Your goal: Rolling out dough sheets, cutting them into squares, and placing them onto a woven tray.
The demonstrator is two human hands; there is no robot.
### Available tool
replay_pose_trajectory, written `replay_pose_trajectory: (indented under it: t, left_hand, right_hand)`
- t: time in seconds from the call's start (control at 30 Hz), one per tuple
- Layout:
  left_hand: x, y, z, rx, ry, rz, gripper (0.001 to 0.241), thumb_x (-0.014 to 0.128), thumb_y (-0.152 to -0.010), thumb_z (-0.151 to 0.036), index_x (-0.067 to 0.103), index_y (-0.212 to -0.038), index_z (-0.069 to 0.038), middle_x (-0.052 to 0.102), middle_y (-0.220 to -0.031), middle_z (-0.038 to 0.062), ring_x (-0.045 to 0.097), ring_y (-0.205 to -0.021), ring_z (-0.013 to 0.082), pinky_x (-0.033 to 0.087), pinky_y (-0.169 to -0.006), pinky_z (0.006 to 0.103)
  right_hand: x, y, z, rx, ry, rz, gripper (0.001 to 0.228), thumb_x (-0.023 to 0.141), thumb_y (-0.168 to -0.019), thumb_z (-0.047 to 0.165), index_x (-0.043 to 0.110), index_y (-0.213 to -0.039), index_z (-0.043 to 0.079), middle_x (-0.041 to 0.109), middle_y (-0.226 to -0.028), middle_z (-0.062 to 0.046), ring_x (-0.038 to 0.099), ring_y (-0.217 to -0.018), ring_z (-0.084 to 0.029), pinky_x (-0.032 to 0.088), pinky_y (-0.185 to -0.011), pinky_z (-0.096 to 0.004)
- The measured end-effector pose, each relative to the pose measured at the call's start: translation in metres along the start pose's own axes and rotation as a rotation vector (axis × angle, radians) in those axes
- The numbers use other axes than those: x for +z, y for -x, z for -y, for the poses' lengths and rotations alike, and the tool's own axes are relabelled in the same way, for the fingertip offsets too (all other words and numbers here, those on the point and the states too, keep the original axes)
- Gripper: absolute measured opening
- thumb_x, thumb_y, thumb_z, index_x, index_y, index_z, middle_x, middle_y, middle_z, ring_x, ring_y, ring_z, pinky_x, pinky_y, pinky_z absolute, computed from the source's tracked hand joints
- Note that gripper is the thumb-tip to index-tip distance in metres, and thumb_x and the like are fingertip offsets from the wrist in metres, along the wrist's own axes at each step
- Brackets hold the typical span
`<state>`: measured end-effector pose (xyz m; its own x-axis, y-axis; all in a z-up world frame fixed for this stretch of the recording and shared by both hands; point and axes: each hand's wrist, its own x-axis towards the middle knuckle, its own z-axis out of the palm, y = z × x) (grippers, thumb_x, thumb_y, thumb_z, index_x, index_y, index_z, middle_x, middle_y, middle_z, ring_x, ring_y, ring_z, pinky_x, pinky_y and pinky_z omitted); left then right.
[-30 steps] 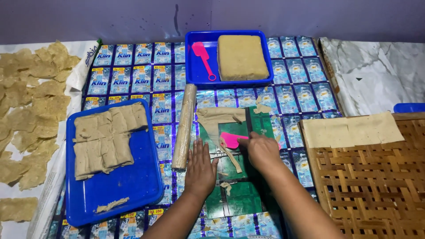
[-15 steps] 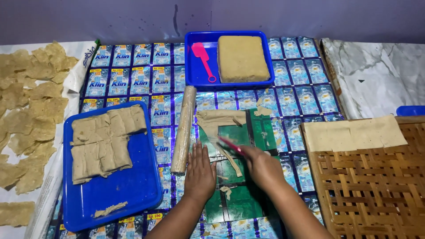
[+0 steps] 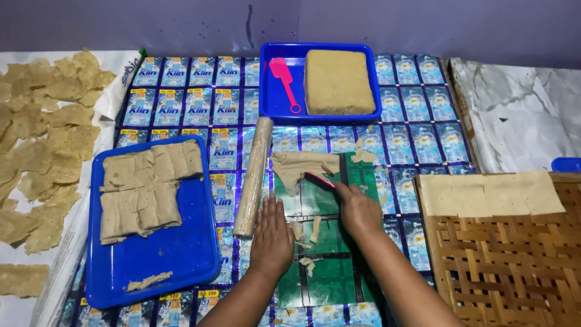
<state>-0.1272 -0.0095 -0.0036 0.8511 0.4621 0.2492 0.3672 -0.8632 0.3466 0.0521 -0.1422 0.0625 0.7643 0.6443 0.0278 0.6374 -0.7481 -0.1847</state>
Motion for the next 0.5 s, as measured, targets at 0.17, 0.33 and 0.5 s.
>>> replay_pose_trajectory:
  t: [0.17, 0.33, 0.5]
  left_hand:
    - [-0.009, -0.011, 0.0, -0.146, 0.299, -0.047, 0.054, 0.049, -0.094, -0.008, 0.041, -0.145, 0.006, 0.039, -0.155, 0.027, 0.036, -0.145, 0.0403, 0.029, -0.118, 0.0499]
    - [0.006, -0.061, 0.019, -0.291, 0.438, -0.007, 0.06, 0.044, -0.093, -0.004, 0.038, -0.152, -0.006, 0.041, -0.154, 0.021, 0.038, -0.148, 0.0399, 0.035, -0.12, 0.0474]
    - [-0.001, -0.124, 0.039, -0.098, 0.36, 0.013, 0.08, 0.05, -0.08, 0.011, 0.026, -0.156, 0.007, 0.036, -0.156, 0.034, 0.034, -0.147, 0.0495, 0.032, -0.121, 0.0543]
  right_hand:
    - [-0.033, -0.018, 0.02, 0.098, -0.207, 0.383, 0.022, 0.051, -0.101, 0.027, 0.055, -0.118, 0.012, 0.073, -0.092, -0.02, 0.069, -0.08, -0.044, 0.052, -0.073, -0.056]
    - [-0.01, -0.042, 0.062, 0.096, -0.273, 0.414, 0.036, 0.04, -0.104, 0.037, 0.055, -0.119, 0.009, 0.073, -0.103, -0.029, 0.069, -0.107, -0.051, 0.053, -0.087, -0.061]
    - [0.021, -0.062, 0.091, 0.167, -0.32, 0.474, 0.034, 0.032, -0.105, 0.036, 0.047, -0.123, 0.011, 0.071, -0.111, -0.027, 0.067, -0.113, -0.051, 0.052, -0.092, -0.061]
